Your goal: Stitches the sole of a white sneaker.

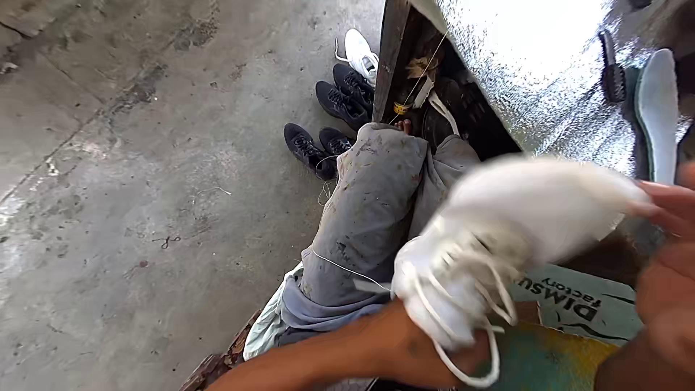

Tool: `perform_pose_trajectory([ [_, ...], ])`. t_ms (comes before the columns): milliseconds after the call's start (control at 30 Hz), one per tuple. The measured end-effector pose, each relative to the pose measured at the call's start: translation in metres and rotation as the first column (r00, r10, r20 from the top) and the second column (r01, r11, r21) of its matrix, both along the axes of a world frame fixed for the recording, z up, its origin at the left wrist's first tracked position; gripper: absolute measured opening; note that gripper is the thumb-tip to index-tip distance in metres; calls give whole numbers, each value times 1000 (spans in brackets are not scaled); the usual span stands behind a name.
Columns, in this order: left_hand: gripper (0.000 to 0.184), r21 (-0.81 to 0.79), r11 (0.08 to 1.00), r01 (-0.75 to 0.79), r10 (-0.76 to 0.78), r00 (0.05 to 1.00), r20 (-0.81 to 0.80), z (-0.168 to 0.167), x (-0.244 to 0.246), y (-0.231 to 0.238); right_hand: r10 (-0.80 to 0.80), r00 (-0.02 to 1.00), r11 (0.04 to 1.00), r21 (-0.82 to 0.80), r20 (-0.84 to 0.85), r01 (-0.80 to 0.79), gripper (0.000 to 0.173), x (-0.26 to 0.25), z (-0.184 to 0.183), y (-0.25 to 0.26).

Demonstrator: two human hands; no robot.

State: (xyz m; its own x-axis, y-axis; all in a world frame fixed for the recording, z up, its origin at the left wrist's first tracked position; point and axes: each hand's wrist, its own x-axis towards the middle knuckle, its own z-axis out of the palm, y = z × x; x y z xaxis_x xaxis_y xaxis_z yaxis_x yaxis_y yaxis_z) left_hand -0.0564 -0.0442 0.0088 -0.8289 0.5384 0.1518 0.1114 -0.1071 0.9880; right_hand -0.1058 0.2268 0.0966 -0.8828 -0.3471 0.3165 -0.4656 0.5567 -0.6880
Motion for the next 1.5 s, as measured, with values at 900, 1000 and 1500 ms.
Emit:
perform_pose_trajectory([
  [900,37,-543,776,-322,613,587,528,-89,50,-210,48,999,672,740,-2,-31,20,-29,-83,-62],
  [1000,45,-893,435,-114,541,826,158,-79,50,-210,70,998,673,737,10,-54,19,-35,-79,-62],
  [1500,15,-470,802,-369,144,883,-448,-46,-23,-86,71,997,651,756,29,-68,13,-36,-73,-70],
])
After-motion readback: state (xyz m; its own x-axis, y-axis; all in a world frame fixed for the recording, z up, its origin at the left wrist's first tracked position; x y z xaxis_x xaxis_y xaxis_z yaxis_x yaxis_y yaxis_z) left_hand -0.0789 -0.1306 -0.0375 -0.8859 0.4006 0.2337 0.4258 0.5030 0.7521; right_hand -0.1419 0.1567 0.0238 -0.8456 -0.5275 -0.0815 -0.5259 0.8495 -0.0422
